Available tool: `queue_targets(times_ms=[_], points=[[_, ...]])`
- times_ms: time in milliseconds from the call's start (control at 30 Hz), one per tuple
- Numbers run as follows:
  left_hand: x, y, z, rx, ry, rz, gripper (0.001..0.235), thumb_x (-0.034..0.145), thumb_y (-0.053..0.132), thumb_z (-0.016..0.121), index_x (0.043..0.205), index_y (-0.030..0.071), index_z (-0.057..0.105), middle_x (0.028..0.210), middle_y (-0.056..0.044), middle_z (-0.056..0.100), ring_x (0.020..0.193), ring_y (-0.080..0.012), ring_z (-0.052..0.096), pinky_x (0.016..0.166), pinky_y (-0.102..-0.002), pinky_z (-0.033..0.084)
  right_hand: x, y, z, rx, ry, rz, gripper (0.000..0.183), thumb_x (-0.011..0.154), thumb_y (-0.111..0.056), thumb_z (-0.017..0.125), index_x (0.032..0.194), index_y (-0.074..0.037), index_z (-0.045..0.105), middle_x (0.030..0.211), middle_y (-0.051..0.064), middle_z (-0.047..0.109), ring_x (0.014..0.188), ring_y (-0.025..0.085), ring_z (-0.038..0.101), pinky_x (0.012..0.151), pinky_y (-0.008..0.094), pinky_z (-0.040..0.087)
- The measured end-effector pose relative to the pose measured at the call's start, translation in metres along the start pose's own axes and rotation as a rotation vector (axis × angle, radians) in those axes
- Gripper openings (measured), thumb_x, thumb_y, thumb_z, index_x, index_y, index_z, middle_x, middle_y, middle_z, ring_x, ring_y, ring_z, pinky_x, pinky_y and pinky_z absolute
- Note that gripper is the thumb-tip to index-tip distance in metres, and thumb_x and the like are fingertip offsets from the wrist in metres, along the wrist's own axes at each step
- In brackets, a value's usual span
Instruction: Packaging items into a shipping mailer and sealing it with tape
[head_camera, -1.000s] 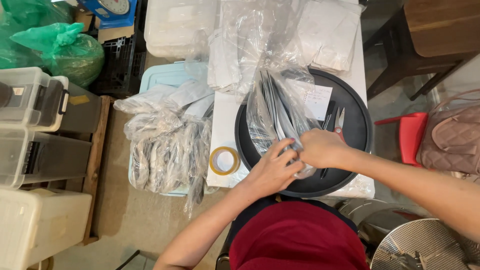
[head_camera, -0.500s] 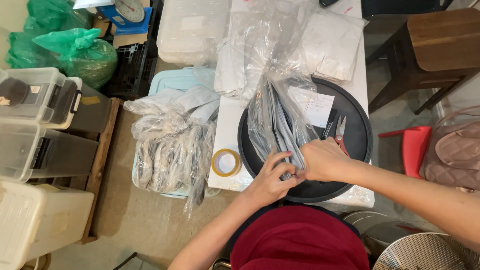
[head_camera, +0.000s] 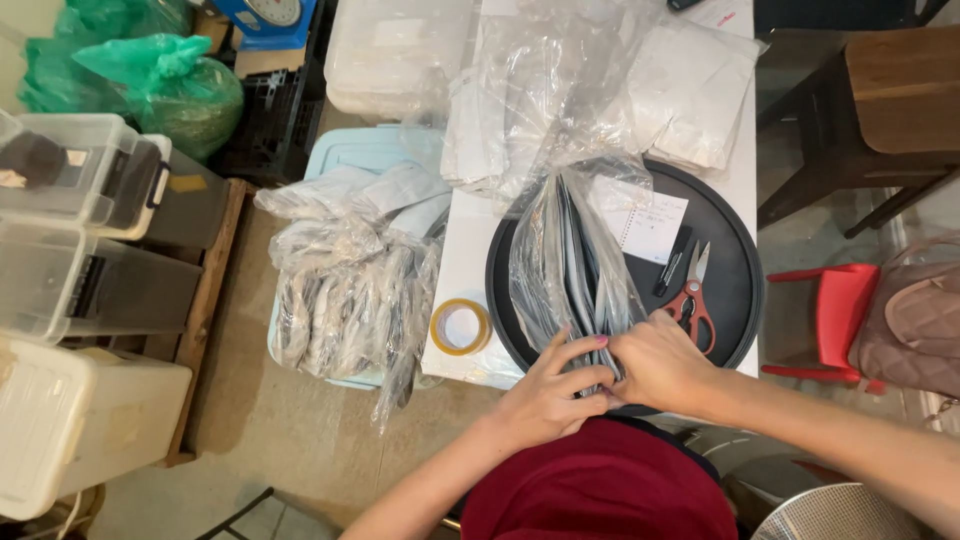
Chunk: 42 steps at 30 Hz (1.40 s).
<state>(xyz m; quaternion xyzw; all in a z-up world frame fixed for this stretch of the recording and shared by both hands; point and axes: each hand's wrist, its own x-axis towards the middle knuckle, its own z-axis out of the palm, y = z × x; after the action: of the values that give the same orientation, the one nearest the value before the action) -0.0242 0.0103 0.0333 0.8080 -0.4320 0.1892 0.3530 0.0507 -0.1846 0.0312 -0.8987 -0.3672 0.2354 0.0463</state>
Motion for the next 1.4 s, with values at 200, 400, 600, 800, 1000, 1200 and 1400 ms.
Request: queue_targets(times_ms=[200,400,600,800,1000,1200,1400], points=[[-0.011,0.0,0.01,-0.028,-0.045,-0.044,0.025,0.089,-0.011,0.069,0.089,0.013,0.062,0.111,-0.004,0.056,0.138,-0.0403,0.043,0.12,-0.072,0.034,0.002,0.003,0.039,0.041,0.227,0.001,0.022,0.061,-0.009,0.061,0.047,-0.016,0.045,0.044,0.002,0.054,0.041,0.03,0.043,0.072,0.039,0.04],[-0.021,-0.017,0.026,0.132,0.115,-0.004,0.009,0.092,0.015,0.069,0.095,0.022,0.067,0.108,-0.001,0.058,0.131,-0.0361,0.054,0.107,-0.063,0.049,-0.009,-0.007,0.021,-0.055,0.118,0.104,0.034,0.073,-0.048,0.073,0.089,-0.018,0.074,0.072,0.011,0.075,0.082,0.034,0.074,0.086,0.047,0.044],[-0.023,-0.029,0.018,0.183,0.038,-0.053,0.036,0.101,0.04,0.059,0.135,0.03,0.057,0.133,-0.011,0.056,0.13,-0.0362,0.053,0.112,-0.065,0.036,-0.013,0.016,0.032,-0.106,0.17,-0.042,0.028,0.073,-0.055,0.073,0.079,-0.029,0.065,0.073,-0.004,0.073,0.081,0.019,0.071,0.092,0.043,0.038],[0.036,-0.028,-0.044,0.022,-0.105,-0.178,0.101,0.073,0.084,0.051,0.148,0.017,0.046,0.146,-0.01,0.055,0.142,-0.0335,0.046,0.12,-0.071,0.01,-0.02,0.009,0.025,-0.156,0.297,-0.072,0.038,0.077,-0.056,0.074,0.088,-0.02,0.07,0.077,-0.001,0.075,0.084,0.02,0.069,0.089,0.045,0.039],[0.039,-0.059,-0.042,0.224,-0.168,-0.081,0.053,0.099,0.063,0.045,0.126,0.021,0.063,0.13,-0.002,0.062,0.132,-0.0272,0.052,0.115,-0.071,0.019,-0.026,0.002,0.053,0.027,0.39,-0.033,0.022,0.088,-0.045,0.063,0.086,-0.024,0.068,0.073,-0.004,0.073,0.079,0.02,0.068,0.084,0.045,0.039],[0.046,-0.08,-0.04,0.221,-0.179,-0.14,0.033,0.108,0.039,0.042,0.116,0.022,0.07,0.123,0.002,0.066,0.117,-0.0255,0.058,0.112,-0.063,0.03,-0.03,0.007,0.033,0.146,0.217,0.061,0.032,0.088,-0.05,0.064,0.071,-0.023,0.062,0.064,-0.005,0.069,0.083,0.02,0.07,0.086,0.041,0.042],[0.08,-0.07,-0.058,0.144,-0.419,-0.277,0.027,0.097,0.03,0.053,0.099,0.016,0.076,0.108,-0.003,0.073,0.121,-0.03,0.057,0.107,-0.078,0.023,-0.049,-0.017,0.013,0.368,0.384,0.108,0.035,0.091,-0.053,0.063,0.079,-0.02,0.063,0.057,-0.004,0.059,0.071,0.021,0.068,0.081,0.039,0.045]])
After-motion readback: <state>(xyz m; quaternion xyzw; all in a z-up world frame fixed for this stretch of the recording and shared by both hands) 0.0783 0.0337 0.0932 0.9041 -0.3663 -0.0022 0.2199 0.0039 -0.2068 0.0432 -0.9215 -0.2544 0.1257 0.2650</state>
